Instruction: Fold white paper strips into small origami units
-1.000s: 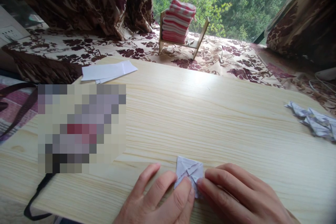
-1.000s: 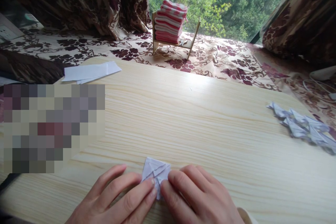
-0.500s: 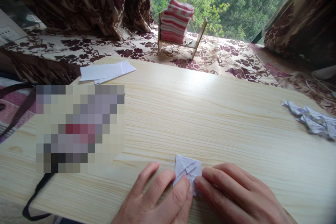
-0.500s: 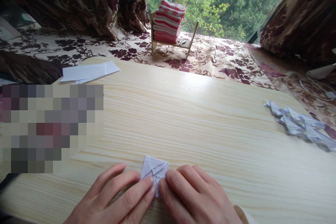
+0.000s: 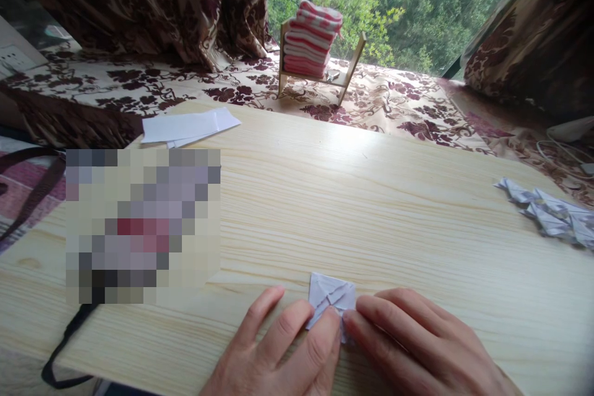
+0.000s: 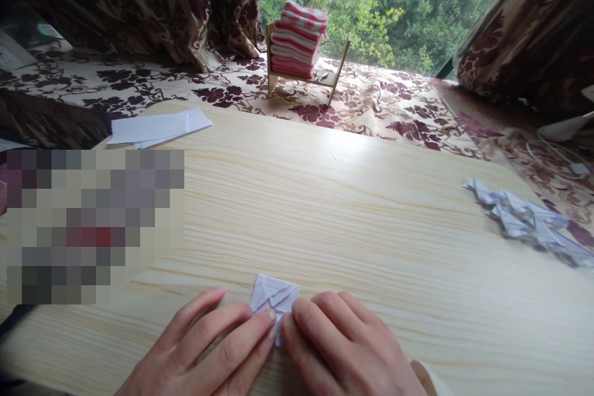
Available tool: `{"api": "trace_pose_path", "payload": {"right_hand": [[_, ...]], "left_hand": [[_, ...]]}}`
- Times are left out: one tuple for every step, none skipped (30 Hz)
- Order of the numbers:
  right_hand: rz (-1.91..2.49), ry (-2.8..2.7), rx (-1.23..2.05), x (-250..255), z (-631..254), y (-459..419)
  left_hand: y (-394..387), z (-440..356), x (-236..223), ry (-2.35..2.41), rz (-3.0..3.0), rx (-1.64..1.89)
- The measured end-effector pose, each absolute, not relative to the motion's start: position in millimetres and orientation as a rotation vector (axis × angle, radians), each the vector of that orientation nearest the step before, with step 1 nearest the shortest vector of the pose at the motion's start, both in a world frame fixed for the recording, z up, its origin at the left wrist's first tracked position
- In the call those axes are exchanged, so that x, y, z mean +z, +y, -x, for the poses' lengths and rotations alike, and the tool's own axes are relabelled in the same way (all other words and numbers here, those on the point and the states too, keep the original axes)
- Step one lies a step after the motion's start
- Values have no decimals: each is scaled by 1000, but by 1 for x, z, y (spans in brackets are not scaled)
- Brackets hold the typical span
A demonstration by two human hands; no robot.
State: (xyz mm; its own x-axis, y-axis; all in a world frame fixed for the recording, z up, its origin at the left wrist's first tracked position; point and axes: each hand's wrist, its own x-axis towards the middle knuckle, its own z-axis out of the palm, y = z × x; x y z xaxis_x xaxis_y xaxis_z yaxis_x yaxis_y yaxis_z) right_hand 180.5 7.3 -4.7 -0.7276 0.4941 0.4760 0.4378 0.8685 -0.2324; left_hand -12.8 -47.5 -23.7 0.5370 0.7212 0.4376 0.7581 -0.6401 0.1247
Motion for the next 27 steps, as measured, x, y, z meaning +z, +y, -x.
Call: {"api": "trace_pose_path", "payload": {"right_hand": [[677, -2500, 132, -5, -180, 7], [675, -2500, 123, -5, -180, 7], [675, -2502, 118, -6, -181, 7], [675, -2504, 116, -6, -181, 6], [678, -2506, 116, -7, -182, 6], [682, -2510, 120, -7, -182, 6], [686, -2513, 126, -8, -183, 5], [689, -2515, 130, -9, -183, 4], [683, -2513, 126, -9, -184, 4], [680, -2507, 116, -11, -184, 3], [680, -2499, 102, -12, -184, 2], [679, -2490, 82, -13, -184, 1], [687, -2483, 64, -14, -184, 0], [700, -2478, 51, -15, -185, -1], [707, -2479, 44, -16, -186, -2], [706, -2485, 41, -16, -188, -3], [697, -2493, 41, -16, -190, -4], [692, -2509, 48, -16, -191, -4], [694, -2531, 61, -15, -193, -4], [705, -2554, 76, -15, -194, -4], [728, -2577, 92, -14, -194, -4], [756, -2591, 101, -13, -193, -3], [776, -2595, 91, -12, -192, -3], [785, -2580, 54, -10, -190, -3], [778, -2583, 10, -9, -188, -2], [766, -2604, -39, -8, -186, -3], [752, -2648, -86, -6, -185, -3]], "left_hand": [[-48, 13, -24, -1292, 2694, -702], [-48, 12, -23, -1292, 2703, -696], [-48, 12, -23, -1295, 2707, -690], [-48, 12, -22, -1296, 2707, -683], [-48, 12, -21, -1294, 2705, -677], [-48, 12, -21, -1290, 2704, -670], [-48, 12, -20, -1286, 2703, -662], [-48, 12, -20, -1281, 2703, -657], [-47, 11, -20, -1282, 2701, -655], [-47, 11, -19, -1286, 2698, -657], [-46, 11, -19, -1291, 2692, -665], [-46, 11, -19, -1297, 2686, -672], [-45, 10, -19, -1301, 2684, -674], [-44, 10, -19, -1300, 2681, -676], [-44, 10, -19, -1296, 2681, -669], [-44, 10, -19, -1285, 2680, -662], [-44, 11, -19, -1276, 2678, -654], [-44, 11, -19, -1270, 2676, -647], [-45, 11, -20, -1265, 2675, -644], [-45, 12, -20, -1262, 2680, -643], [-46, 12, -20, -1267, 2690, -640], [-46, 12, -20, -1271, 2697, -639], [-47, 12, -20, -1275, 2702, -636], [-47, 11, -20, -1277, 2706, -635], [-47, 11, -20, -1280, 2705, -634], [-46, 10, -19, -1284, 2701, -634], [-46, 10, -18, -1286, 2695, -642]]}}
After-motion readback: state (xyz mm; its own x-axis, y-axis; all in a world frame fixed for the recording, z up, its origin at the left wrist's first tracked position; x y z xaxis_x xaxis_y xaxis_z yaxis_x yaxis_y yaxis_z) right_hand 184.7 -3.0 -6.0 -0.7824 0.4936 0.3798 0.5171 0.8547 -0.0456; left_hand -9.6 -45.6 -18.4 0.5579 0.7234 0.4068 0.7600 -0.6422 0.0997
